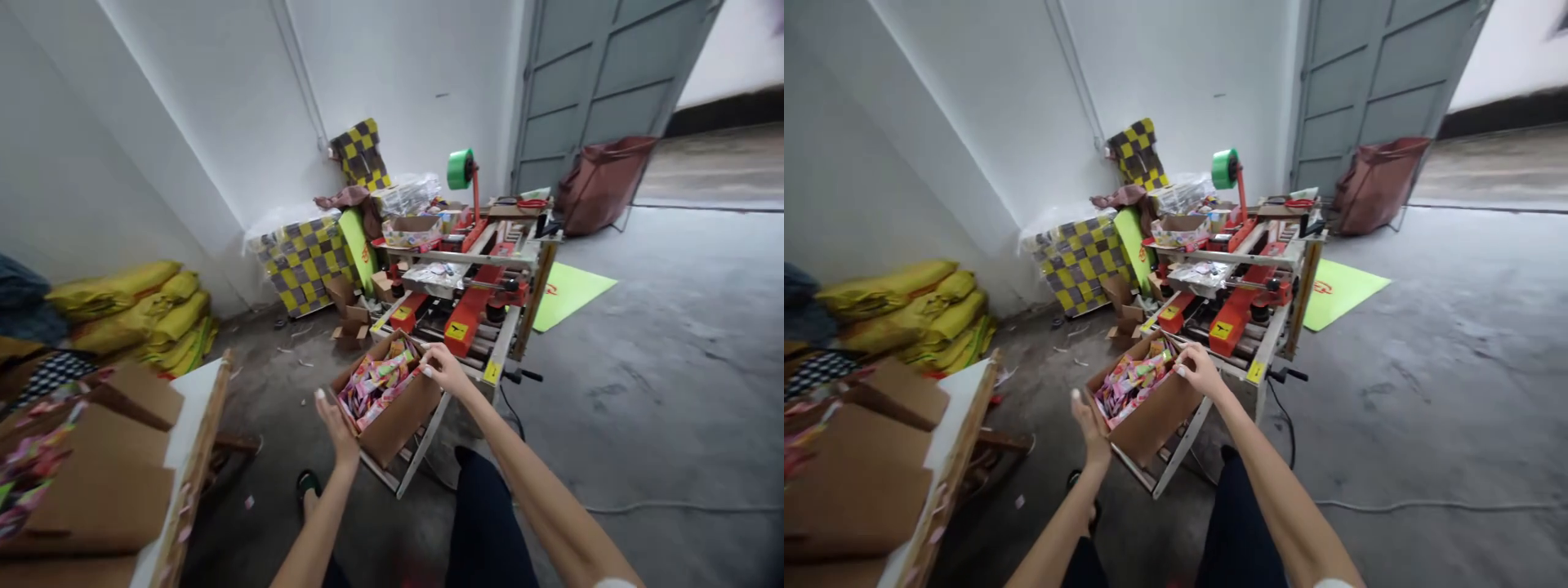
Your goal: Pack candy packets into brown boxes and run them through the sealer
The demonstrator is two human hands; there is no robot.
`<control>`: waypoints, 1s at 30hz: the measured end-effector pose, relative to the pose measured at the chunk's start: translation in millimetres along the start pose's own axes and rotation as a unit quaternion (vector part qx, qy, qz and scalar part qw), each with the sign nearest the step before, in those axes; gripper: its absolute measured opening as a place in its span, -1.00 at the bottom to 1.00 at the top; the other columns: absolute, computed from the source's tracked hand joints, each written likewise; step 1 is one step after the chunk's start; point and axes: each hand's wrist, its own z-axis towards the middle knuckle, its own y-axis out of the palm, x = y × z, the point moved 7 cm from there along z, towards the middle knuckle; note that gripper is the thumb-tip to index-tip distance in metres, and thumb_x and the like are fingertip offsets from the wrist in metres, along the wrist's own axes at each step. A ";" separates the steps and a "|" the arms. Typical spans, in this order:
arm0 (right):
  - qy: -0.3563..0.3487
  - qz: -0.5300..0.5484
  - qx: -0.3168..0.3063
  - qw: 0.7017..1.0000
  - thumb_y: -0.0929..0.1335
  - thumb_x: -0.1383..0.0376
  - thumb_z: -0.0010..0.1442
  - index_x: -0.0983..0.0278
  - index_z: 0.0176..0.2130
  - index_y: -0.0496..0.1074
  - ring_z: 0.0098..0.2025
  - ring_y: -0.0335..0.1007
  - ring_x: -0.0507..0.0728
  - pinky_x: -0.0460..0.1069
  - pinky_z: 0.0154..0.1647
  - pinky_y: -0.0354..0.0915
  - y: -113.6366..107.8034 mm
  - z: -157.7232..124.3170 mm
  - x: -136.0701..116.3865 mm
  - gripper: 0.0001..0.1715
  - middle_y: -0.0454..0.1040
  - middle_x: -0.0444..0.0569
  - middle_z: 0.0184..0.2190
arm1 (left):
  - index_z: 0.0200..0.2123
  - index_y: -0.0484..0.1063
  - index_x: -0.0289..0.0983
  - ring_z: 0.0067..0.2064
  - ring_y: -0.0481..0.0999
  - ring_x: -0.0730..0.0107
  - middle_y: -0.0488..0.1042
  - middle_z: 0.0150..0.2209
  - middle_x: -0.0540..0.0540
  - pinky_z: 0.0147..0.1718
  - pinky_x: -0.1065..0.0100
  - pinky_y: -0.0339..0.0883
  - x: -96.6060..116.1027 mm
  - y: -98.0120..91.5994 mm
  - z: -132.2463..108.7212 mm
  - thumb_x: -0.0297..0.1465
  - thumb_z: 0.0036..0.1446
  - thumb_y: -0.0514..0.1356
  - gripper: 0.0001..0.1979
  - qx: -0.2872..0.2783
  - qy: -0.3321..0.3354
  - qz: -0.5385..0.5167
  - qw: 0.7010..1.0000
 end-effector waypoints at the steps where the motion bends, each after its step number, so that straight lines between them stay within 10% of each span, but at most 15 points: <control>1: -0.004 -0.012 -0.010 1.000 0.38 0.03 0.17 0.26 -0.16 0.48 0.01 0.40 0.23 0.16 0.09 0.35 -2.1 -0.4 0.8 -0.62 0.45 0.10 -0.06 | 0.50 -0.22 -0.30 0.55 -0.24 0.03 -0.21 0.51 -0.44 0.45 -0.15 -0.23 4.5 -2.9 7.5 0.05 0.40 -0.24 -0.21 0.004 0.030 0.011 0.999; 5: -0.036 -0.067 -0.106 0.991 0.44 -0.01 0.18 0.30 0.18 0.41 0.01 0.43 0.21 0.10 0.06 0.36 -0.8 0.9 -11.8 -0.30 0.46 0.14 0.03 | 0.39 0.17 -0.31 0.53 -0.13 -0.06 -0.02 0.49 -0.39 0.47 -0.08 -0.27 33.3 39.4 23.1 0.14 0.25 0.06 -0.16 -0.219 0.188 0.067 0.955; 10: -0.054 -0.098 -0.273 0.956 0.47 0.00 0.19 0.20 0.03 0.60 -0.18 0.46 0.13 -0.03 -0.11 0.32 19.8 18.5 -31.4 -0.50 0.57 -0.02 -0.19 | 0.38 0.22 -0.32 0.42 0.24 0.05 0.28 0.38 -0.31 0.41 0.04 0.08 23.8 97.7 16.3 -0.07 0.35 0.01 -0.34 -0.415 0.111 0.082 0.899; 16: 0.102 -0.196 -0.301 0.928 0.50 0.01 0.15 0.26 -0.24 0.63 -0.29 0.47 0.10 -0.08 -0.31 0.17 51.7 40.9 3.4 -0.62 0.61 -0.05 -0.33 | 0.41 0.16 -0.30 0.40 0.29 0.19 0.29 0.38 -0.26 0.37 0.08 0.16 -1.7 90.0 30.3 -0.11 0.40 -0.14 -0.35 -0.449 -0.038 -0.088 0.888; 20: 0.139 -0.270 -0.238 0.923 0.56 -0.02 0.07 0.28 -0.10 0.54 -0.14 0.50 0.18 -0.04 -0.21 0.24 58.0 42.8 17.9 -0.46 0.60 0.02 -0.18 | 0.43 0.11 -0.24 0.46 0.14 0.04 0.18 0.43 -0.26 0.40 0.02 0.09 6.3 88.9 32.3 -0.07 0.23 0.20 -0.20 -0.482 -0.042 -0.102 0.869; 25: 0.155 -0.326 -0.076 0.929 0.43 0.20 0.28 0.36 0.38 0.17 0.41 0.12 0.36 0.27 0.34 0.12 57.4 21.3 -3.9 -0.19 0.17 0.35 0.39 | 0.49 -0.14 -0.34 0.53 -0.08 0.06 -0.02 0.49 -0.34 0.48 0.01 -0.15 19.9 95.8 11.9 -0.21 0.27 0.17 -0.15 -0.343 -0.080 -0.046 0.935; 30: 0.109 -0.317 -0.128 0.933 0.17 0.26 0.43 0.35 0.45 0.04 0.53 -0.17 0.33 0.39 0.44 -0.02 100.3 -18.1 -25.7 -0.31 -0.06 0.19 0.50 | 0.49 -0.24 -0.28 0.50 0.03 0.16 -0.04 0.49 -0.37 0.45 0.02 0.01 28.7 90.8 -11.4 -0.35 0.38 0.00 -0.28 -0.219 -0.109 -0.054 0.968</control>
